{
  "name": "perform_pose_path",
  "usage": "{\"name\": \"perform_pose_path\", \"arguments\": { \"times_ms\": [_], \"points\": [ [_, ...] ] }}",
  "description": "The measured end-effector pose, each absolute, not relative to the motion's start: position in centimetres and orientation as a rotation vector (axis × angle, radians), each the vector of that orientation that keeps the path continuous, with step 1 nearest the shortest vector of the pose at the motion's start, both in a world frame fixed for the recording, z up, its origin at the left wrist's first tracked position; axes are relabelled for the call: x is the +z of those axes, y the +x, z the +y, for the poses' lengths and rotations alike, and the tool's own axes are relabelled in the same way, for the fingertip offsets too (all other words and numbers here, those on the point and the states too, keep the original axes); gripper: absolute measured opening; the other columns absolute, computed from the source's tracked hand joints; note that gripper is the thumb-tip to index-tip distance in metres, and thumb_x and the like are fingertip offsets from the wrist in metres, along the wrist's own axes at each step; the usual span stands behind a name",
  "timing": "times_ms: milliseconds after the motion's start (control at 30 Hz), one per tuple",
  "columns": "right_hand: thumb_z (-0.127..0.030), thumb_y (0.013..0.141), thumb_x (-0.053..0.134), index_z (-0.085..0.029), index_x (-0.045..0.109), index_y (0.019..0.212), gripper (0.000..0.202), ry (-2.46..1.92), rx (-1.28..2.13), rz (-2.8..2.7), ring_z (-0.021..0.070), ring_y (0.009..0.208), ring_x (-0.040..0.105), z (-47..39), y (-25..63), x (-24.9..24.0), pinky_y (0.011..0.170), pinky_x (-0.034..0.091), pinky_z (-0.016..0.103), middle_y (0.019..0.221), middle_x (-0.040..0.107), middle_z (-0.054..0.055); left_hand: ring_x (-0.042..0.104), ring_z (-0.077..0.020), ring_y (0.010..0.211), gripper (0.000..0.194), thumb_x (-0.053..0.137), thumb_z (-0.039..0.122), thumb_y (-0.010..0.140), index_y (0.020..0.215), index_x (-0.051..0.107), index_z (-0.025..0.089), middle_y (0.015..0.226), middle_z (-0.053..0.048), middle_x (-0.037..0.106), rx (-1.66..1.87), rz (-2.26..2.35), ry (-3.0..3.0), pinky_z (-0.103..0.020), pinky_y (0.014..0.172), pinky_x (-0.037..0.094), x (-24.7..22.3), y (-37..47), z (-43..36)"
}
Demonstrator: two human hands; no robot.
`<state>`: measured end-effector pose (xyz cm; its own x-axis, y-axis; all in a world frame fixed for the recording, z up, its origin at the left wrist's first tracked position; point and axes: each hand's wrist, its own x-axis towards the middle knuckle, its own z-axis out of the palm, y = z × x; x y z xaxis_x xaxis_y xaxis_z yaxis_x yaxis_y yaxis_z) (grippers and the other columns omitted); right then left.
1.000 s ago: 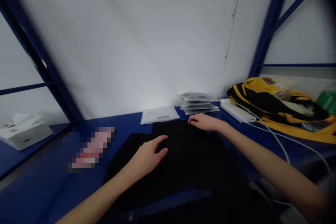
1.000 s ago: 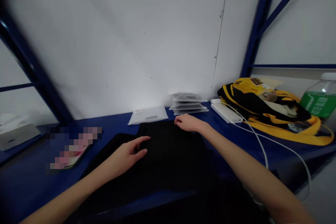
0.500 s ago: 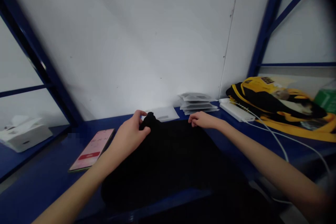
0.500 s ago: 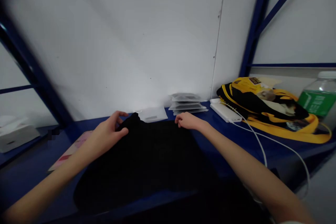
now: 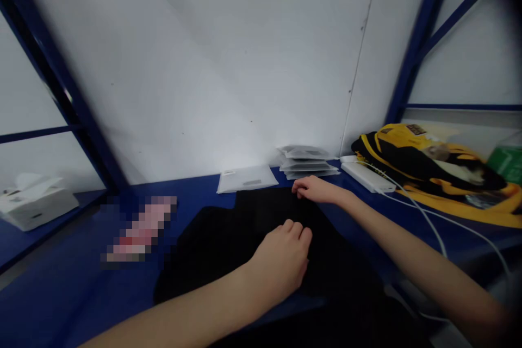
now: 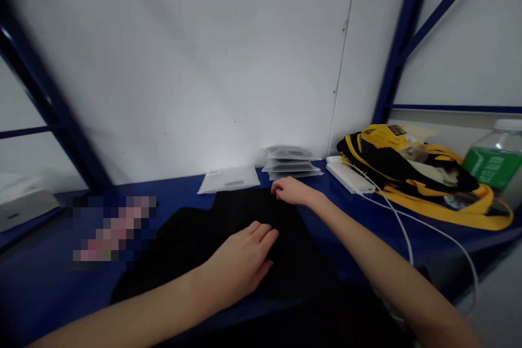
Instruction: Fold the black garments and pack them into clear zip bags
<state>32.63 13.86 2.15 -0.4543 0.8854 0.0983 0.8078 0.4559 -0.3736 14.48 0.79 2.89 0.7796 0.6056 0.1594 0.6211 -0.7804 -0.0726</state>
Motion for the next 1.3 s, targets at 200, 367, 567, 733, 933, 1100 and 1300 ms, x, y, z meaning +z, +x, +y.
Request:
{"name": "perform_pose_path", "arguments": {
  "times_ms": [200,367,567,733,933,1100,1300],
  "points": [
    [-0.011,0.071,0.044,-0.017,0.061,0.084,0.023,-1.228,0.268,-2.407,0.0147,0.071,0.055,12.5,31.8,3.1,0.066,0.041,0.025,0.080,0.063,0.004,0.042,-0.0276,0.116,0.045,0.047,0.022,0.079,0.122,0.040,0.010,0.127,-0.016,0.046,-0.260,-1.162,-2.749,-0.041,0.095,0.037,3.9,11.3,-0.2],
    [-0.001,0.063,0.040,-0.019,0.060,0.089,0.037,-0.884,0.567,-2.582,0.0158,0.086,0.054,10.9,30.8,4.1,0.078,0.040,0.029,0.092,0.061,0.002,0.050,-0.0262,0.104,0.033,0.051,0.019,0.077,0.109,0.048,0.015,0.112,-0.012,0.055,-0.188,-1.257,-2.686,-0.039,0.083,0.045,3.5,9.9,0.5],
    [-0.002,0.058,0.047,-0.020,0.056,0.106,0.052,-0.755,0.756,-2.818,0.0183,0.104,0.046,10.6,31.1,4.0,0.094,0.032,0.034,0.110,0.050,0.004,0.056,-0.0228,0.084,0.018,0.049,0.023,0.078,0.096,0.049,0.017,0.091,-0.007,0.057,-0.058,-1.259,-2.677,-0.031,0.062,0.048,3.2,10.1,2.0],
    [-0.025,0.059,0.068,-0.020,0.050,0.115,0.059,-0.864,0.698,-2.809,0.0211,0.105,0.042,10.0,30.6,3.8,0.093,0.033,0.034,0.110,0.046,0.005,0.059,-0.0195,0.076,0.013,0.047,0.019,0.077,0.090,0.048,0.019,0.087,-0.004,0.060,-0.284,-1.401,-2.738,-0.028,0.062,0.044,3.3,9.6,3.4],
    [-0.022,0.067,0.062,-0.020,0.057,0.104,0.038,-0.911,0.377,-2.645,0.0186,0.088,0.051,9.6,28.4,2.5,0.078,0.039,0.029,0.097,0.054,0.004,0.057,-0.0166,0.068,0.008,0.046,0.021,0.076,0.083,0.050,0.020,0.079,-0.001,0.061,-0.519,-1.481,-2.824,-0.024,0.057,0.039,3.9,8.7,4.4],
    [-0.011,0.066,0.051,-0.018,0.059,0.086,0.022,-0.875,0.256,-2.504,0.0167,0.082,0.054,9.9,28.4,2.6,0.071,0.040,0.025,0.092,0.058,0.005,0.056,-0.0146,0.070,0.021,0.041,0.038,0.083,0.090,0.051,0.020,0.081,0.000,0.061,-0.689,-1.511,-2.996,-0.025,0.062,0.041,6.1,7.4,5.3],
    [-0.010,0.064,0.048,-0.017,0.056,0.076,0.016,-0.990,0.213,-2.209,0.0144,0.064,0.055,11.1,30.0,3.4,0.059,0.039,0.022,0.069,0.061,0.000,0.055,-0.0177,0.086,0.031,0.029,0.032,0.087,0.088,0.057,0.017,0.092,-0.005,0.060,-0.694,-1.532,-2.758,-0.030,0.079,0.041,5.1,4.3,10.9]
  ]
}}
